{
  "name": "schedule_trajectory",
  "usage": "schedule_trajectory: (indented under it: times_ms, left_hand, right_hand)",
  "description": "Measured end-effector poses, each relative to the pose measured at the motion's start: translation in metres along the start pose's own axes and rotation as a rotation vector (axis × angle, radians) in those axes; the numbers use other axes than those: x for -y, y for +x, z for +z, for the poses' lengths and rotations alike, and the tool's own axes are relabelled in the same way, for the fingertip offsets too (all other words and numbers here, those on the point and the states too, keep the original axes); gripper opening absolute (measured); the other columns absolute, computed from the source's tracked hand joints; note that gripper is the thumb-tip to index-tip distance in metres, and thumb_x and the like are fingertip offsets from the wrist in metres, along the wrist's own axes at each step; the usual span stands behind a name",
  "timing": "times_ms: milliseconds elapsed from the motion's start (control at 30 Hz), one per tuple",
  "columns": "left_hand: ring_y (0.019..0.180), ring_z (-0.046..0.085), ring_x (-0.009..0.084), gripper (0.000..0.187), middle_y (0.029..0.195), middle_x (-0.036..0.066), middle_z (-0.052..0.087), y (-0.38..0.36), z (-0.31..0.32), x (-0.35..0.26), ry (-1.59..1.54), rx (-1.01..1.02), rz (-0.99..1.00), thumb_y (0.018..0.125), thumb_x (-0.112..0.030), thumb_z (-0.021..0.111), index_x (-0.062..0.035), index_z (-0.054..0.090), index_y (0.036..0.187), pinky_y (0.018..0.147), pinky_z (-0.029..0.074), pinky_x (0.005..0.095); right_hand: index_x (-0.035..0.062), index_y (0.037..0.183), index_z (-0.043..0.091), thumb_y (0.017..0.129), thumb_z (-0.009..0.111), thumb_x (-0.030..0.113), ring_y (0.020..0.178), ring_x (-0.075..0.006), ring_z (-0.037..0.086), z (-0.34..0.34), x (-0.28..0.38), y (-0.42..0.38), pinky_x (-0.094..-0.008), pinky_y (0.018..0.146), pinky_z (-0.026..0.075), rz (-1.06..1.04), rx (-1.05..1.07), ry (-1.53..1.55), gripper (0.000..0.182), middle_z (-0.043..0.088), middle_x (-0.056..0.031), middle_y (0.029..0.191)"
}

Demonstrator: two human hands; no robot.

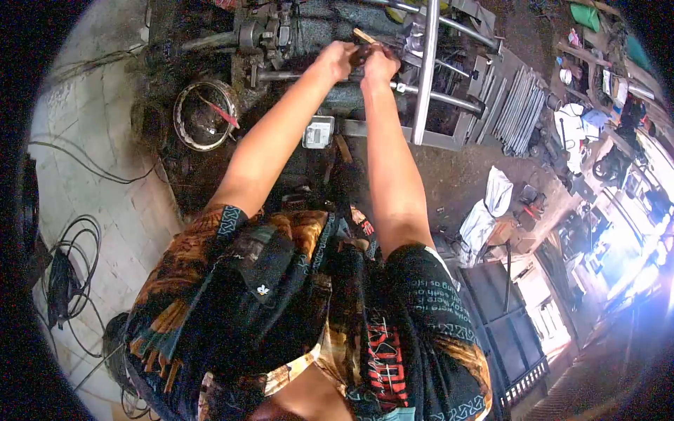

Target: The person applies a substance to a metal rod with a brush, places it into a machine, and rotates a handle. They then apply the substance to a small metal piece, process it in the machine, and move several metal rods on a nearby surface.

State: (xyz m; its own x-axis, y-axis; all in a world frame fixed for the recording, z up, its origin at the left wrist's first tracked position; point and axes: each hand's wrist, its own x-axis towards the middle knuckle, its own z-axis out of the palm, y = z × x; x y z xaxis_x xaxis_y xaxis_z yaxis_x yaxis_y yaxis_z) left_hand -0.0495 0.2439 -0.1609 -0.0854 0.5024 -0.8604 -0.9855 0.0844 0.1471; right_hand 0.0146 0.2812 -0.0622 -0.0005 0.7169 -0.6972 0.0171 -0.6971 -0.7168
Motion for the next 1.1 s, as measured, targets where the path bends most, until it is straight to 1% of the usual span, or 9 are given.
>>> schedule_trajectory:
  times_ms: [33, 67, 133, 167, 333, 367, 500, 567, 1100]
  left_hand:
    - [0.091, 0.062, 0.026, 0.018, 0.099, 0.013, 0.067, -0.008, 0.011, 0.001, -0.033, -0.043, 0.017, 0.098, -0.016, 0.045, -0.0039, 0.059, 0.099, 0.087, 0.049, 0.0392]
    - [0.087, 0.063, 0.0252, 0.017, 0.095, 0.012, 0.067, -0.02, 0.016, 0.002, -0.058, -0.039, -0.023, 0.097, -0.015, 0.047, -0.0047, 0.06, 0.099, 0.086, 0.05, 0.038]
    - [0.064, 0.064, 0.0254, 0.016, 0.081, 0.011, 0.064, -0.027, 0.02, 0.002, -0.185, 0.023, -0.014, 0.095, -0.012, 0.046, -0.0039, 0.059, 0.098, 0.063, 0.055, 0.0382]
    - [0.064, 0.064, 0.0254, 0.016, 0.081, 0.011, 0.064, -0.031, 0.02, 0.001, -0.186, 0.022, -0.018, 0.095, -0.012, 0.046, -0.0039, 0.059, 0.098, 0.063, 0.055, 0.0382]
    - [0.079, 0.065, 0.0217, 0.016, 0.085, 0.006, 0.065, -0.052, 0.029, 0.002, -0.106, 0.008, 0.077, 0.096, -0.016, 0.046, -0.008, 0.061, 0.097, 0.073, 0.054, 0.0405]
    - [0.081, 0.063, 0.0197, 0.014, 0.086, 0.004, 0.065, -0.047, 0.023, 0.004, -0.096, 0.111, 0.071, 0.094, -0.016, 0.049, -0.0101, 0.061, 0.097, 0.075, 0.052, 0.0393]
    - [0.076, 0.061, 0.0182, 0.01, 0.085, 0.003, 0.065, -0.071, 0.035, 0.0, -0.09, 0.064, 0.142, 0.091, -0.013, 0.053, -0.0105, 0.063, 0.095, 0.072, 0.05, 0.0357]
    - [0.099, 0.06, 0.0175, 0.012, 0.104, 0.002, 0.066, -0.08, 0.038, -0.002, -0.055, 0.065, 0.161, 0.093, -0.014, 0.054, -0.0118, 0.063, 0.099, 0.091, 0.047, 0.035]
    - [0.107, 0.056, 0.0155, 0.031, 0.11, 0.003, 0.067, -0.082, 0.046, 0.005, -0.049, 0.026, 0.317, 0.085, -0.022, 0.076, -0.0083, 0.068, 0.111, 0.101, 0.037, 0.0364]
  right_hand:
    - [0.0011, 0.097, 0.061, 0.09, 0.059, 0.002, 0.058, -0.0124, 0.055, 0.001, -0.003, 0.003, -0.0255, 0.047, 0.043, -0.053, 0.002, 0.018, 0.007, 0.061, -0.0049, 0.074]
    - [0.0002, 0.1, 0.06, 0.091, 0.058, 0.001, 0.058, -0.0125, 0.055, 0.002, -0.005, 0.005, -0.026, 0.047, 0.042, -0.106, 0.007, 0.036, 0.009, 0.061, -0.0053, 0.073]
    - [-0.0016, 0.106, 0.058, 0.092, 0.057, 0.001, 0.06, -0.0132, 0.056, 0.004, -0.012, 0.01, -0.0276, 0.049, 0.043, -0.119, -0.024, -0.011, 0.014, 0.061, -0.0063, 0.076]
    - [-0.0008, 0.101, 0.06, 0.092, 0.057, 0.001, 0.06, -0.013, 0.055, 0.006, -0.016, 0.013, -0.0273, 0.049, 0.043, -0.149, -0.078, 0.034, 0.009, 0.061, -0.006, 0.074]
    - [-0.0009, 0.099, 0.061, 0.092, 0.057, 0.0, 0.059, -0.0125, 0.054, 0.004, -0.016, 0.007, -0.0267, 0.05, 0.043, -0.194, -0.117, 0.098, 0.007, 0.06, -0.0054, 0.071]
    - [-0.0017, 0.101, 0.062, 0.092, 0.059, 0.001, 0.061, -0.0131, 0.055, 0.004, -0.016, 0.008, -0.0274, 0.052, 0.045, -0.21, -0.097, 0.099, 0.01, 0.061, -0.0063, 0.077]
    - [-0.0026, 0.101, 0.064, 0.091, 0.062, 0.001, 0.063, -0.0128, 0.056, 0.004, -0.016, 0.007, -0.0271, 0.055, 0.046, -0.207, -0.068, 0.167, 0.011, 0.063, -0.0072, 0.084]
    - [-0.0026, 0.101, 0.064, 0.09, 0.062, 0.001, 0.063, -0.0121, 0.055, 0.005, -0.011, 0.004, -0.0266, 0.054, 0.045, -0.202, -0.066, 0.145, 0.012, 0.063, -0.0066, 0.082]
    - [-0.0043, 0.101, 0.067, 0.087, 0.066, -0.001, 0.058, -0.0096, 0.053, 0.001, -0.014, 0.019, -0.025, 0.05, 0.041, -0.306, -0.076, 0.049, 0.014, 0.065, -0.0057, 0.079]
